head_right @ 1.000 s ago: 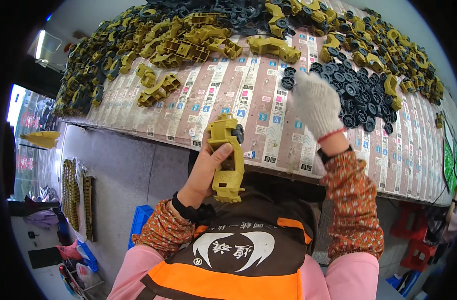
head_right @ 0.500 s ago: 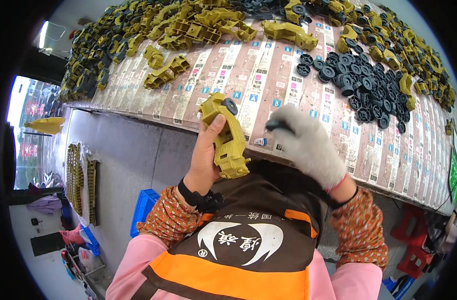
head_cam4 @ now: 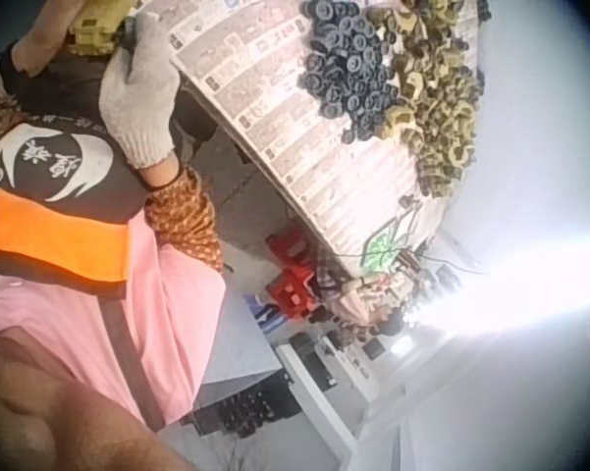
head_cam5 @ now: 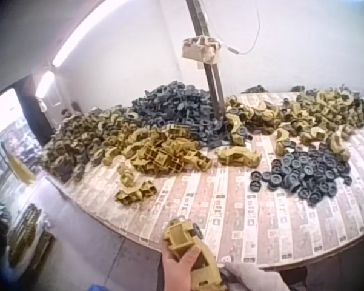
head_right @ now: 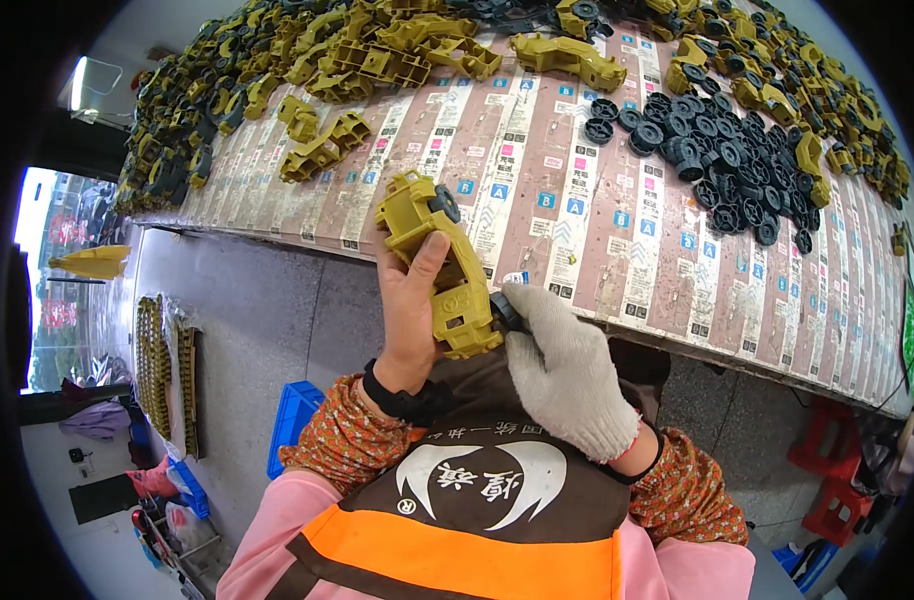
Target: The person sits at a table covered with yellow plastic frames and black wheels. They repeatedly pick up a yellow frame, insert a black wheel into a slot, and place the assembled unit back on the table. The task involves repetitive manual assembly of these components.
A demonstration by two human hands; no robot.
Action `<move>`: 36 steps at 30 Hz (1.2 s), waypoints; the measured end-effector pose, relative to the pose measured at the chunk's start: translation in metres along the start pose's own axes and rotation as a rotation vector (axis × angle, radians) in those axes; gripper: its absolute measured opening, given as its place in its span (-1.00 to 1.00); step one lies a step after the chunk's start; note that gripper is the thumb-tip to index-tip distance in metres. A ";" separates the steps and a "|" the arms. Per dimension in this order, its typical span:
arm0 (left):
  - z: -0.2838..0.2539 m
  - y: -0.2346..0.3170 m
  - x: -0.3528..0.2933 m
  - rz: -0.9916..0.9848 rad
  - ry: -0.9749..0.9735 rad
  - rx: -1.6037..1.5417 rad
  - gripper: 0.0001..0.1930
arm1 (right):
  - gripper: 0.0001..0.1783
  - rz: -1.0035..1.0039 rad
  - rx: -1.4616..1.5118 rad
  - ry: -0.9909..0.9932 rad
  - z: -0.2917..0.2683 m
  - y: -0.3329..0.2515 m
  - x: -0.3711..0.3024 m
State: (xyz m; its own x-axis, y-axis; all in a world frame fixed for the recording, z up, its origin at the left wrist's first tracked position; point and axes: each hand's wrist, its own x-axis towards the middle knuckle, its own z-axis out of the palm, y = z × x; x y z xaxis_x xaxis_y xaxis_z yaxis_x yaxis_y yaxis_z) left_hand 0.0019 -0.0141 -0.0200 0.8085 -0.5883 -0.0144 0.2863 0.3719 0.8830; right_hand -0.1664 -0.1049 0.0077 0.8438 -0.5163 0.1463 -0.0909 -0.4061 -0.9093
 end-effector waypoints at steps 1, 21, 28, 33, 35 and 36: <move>0.004 0.001 -0.001 0.051 0.006 0.039 -0.24 | -0.58 -0.020 -0.027 0.007 0.002 -0.003 -0.003; 0.045 0.013 0.004 0.013 -0.198 -0.040 -0.11 | -0.18 0.249 -0.043 -0.135 -0.031 -0.014 0.044; -0.009 0.025 0.039 -0.110 -0.165 0.245 -0.41 | -0.45 0.480 0.511 0.044 -0.155 0.033 0.136; -0.051 0.032 0.074 -0.141 -0.044 0.397 -0.60 | -0.56 -0.045 -0.195 0.304 -0.296 0.087 0.190; -0.064 0.037 0.092 -0.106 -0.025 0.480 -0.61 | -0.54 -0.037 0.112 0.493 -0.327 0.098 0.211; -0.071 0.038 0.100 -0.084 -0.014 0.520 -0.61 | -0.51 0.127 0.636 0.661 -0.332 0.097 0.219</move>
State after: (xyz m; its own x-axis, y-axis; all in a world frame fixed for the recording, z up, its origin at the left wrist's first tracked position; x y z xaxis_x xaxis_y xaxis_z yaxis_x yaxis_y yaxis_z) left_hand 0.1303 -0.0079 -0.0217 0.7857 -0.6118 -0.0915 0.0534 -0.0802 0.9953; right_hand -0.1657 -0.5074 0.0812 0.3560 -0.9334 0.0456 0.3102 0.0719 -0.9480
